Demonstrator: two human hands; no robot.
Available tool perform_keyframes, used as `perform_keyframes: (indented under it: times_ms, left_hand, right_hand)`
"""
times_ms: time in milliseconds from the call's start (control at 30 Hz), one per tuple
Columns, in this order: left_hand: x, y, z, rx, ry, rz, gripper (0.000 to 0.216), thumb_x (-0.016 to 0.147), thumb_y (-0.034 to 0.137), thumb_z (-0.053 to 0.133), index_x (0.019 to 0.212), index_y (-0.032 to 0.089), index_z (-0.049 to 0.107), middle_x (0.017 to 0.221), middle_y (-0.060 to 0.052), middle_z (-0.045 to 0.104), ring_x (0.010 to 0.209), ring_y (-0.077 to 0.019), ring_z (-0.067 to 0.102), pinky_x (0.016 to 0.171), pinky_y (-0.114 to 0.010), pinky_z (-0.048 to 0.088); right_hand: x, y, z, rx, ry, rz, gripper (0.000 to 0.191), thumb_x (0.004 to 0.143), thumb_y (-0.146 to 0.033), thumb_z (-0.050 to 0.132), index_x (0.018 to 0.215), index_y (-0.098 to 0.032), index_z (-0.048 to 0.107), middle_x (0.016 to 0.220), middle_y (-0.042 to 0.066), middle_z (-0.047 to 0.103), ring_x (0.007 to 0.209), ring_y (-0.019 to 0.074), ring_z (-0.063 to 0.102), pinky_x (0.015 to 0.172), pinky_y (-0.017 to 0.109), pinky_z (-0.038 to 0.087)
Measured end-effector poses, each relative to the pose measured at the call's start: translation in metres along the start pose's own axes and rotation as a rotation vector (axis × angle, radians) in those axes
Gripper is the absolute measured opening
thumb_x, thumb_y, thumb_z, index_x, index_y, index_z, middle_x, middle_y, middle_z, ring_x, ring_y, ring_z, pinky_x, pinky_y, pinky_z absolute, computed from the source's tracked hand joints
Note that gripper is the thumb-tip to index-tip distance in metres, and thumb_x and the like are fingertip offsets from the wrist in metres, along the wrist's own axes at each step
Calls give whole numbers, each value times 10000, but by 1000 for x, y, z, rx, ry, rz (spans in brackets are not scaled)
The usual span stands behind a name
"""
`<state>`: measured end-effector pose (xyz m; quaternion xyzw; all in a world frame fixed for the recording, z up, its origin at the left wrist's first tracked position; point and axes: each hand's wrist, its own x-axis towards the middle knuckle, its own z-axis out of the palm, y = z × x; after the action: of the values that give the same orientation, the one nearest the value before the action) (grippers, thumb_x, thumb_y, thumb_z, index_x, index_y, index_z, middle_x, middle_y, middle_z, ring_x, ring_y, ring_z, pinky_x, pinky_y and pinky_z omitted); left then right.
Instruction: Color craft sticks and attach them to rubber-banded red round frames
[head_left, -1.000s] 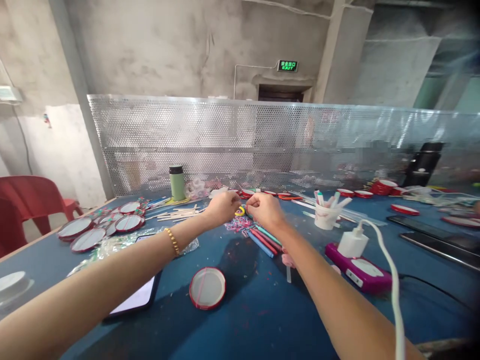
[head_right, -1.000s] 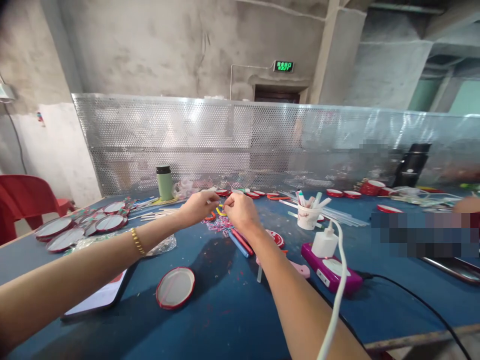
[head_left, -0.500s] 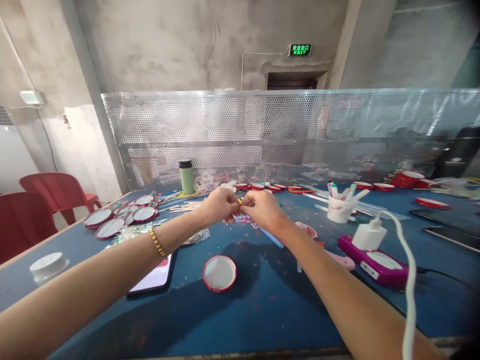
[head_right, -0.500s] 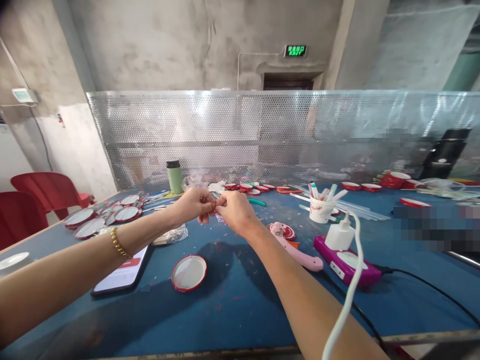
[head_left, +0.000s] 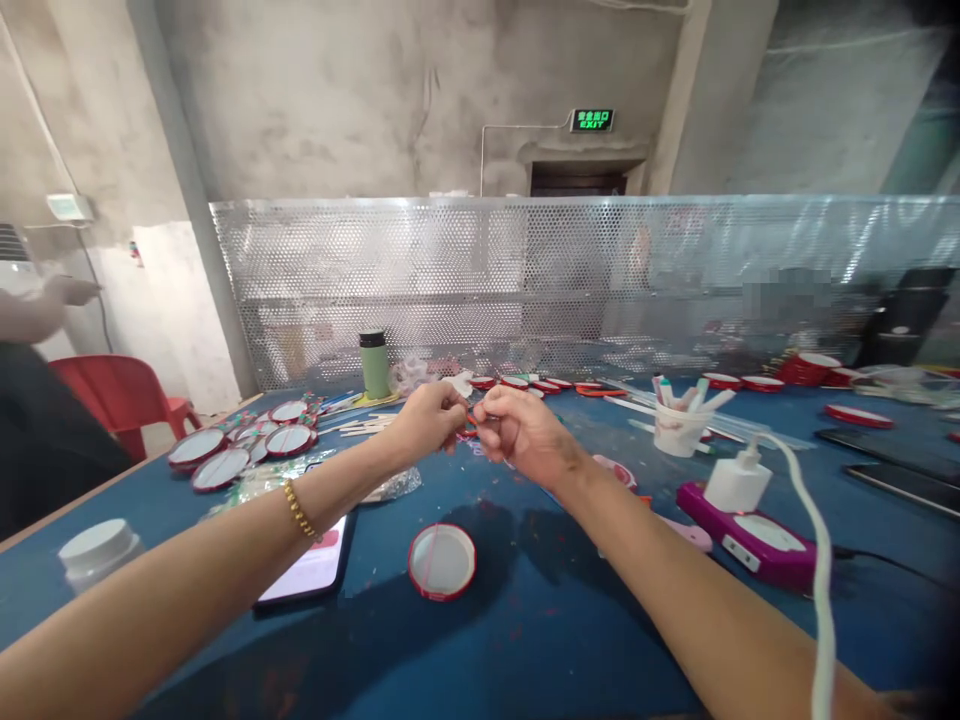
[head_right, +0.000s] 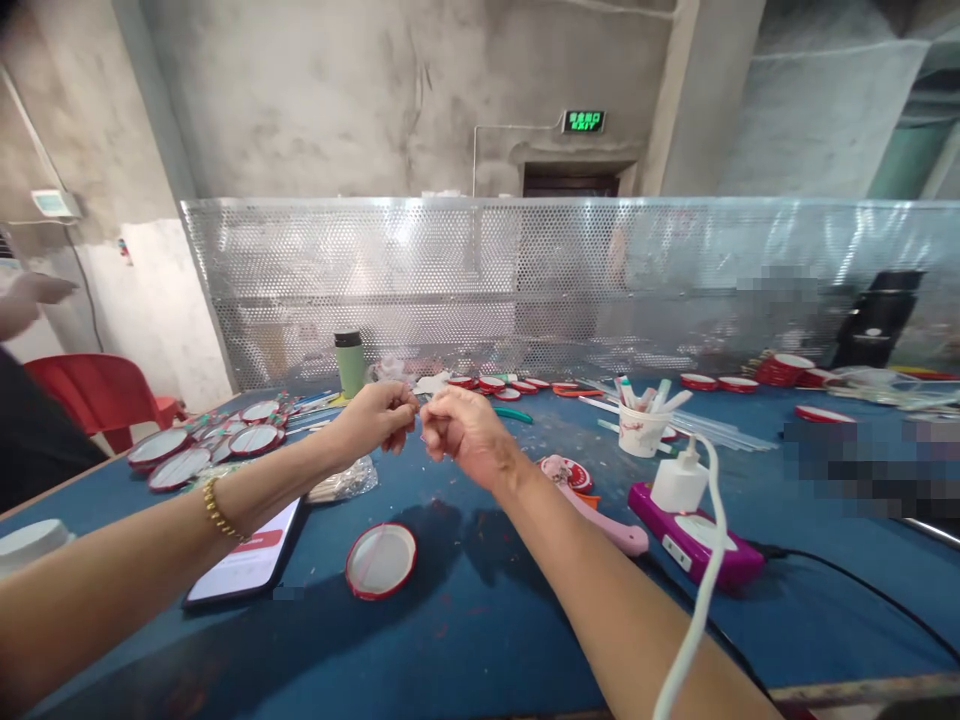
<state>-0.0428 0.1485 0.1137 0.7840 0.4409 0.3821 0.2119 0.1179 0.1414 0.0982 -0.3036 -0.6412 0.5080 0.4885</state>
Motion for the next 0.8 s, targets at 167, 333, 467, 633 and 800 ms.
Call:
perform_keyframes:
  times_ms: [167,333,467,633,800]
  left_hand:
    - [-9,4,-19,83,312,33,83,802,114,495,773,190,514,500,73,506,490,-88,489,545,-219,355]
    - [-25,7,-23,158,324,112,73,801,120,518,800,188,546,558,63,522,531,-84,482,581,-227,367]
    - [-40,9,-21,47,15,110,94,892,240,518,838,187,574,644,36,596,527,-86,533,559,-227,388]
    - [-73,4,-32,309,-312,41,341,850,504,643,998,201,697,886,-47,688,781,-199,631,673,-283,447]
    - [-96,-4,-29,370,-496,48,677,635,595,805,1176,209,677,1129,-105,666,1036,-302,636,846,-322,474]
  right_hand:
    - [-6,1,-3,58,-222,231,239,778,-389,691,763,-163,615,689,12,717,344,49,452,333,199,382]
    - [-12,-10,-5,-22,-390,179,252,774,-378,766,847,-145,700,662,18,749,324,29,456,323,160,292]
    - [-15,-21,-5,12,-309,56,312,754,-435,783,903,-167,725,540,-33,686,298,33,393,301,173,211]
    - [-21,-32,-13,-62,-149,-26,472,714,-499,812,1015,-151,704,597,-8,700,344,33,375,348,198,238]
    - [-37,-29,-10,-282,-171,31,567,704,-547,824,1066,-167,611,752,19,712,459,63,450,414,204,326]
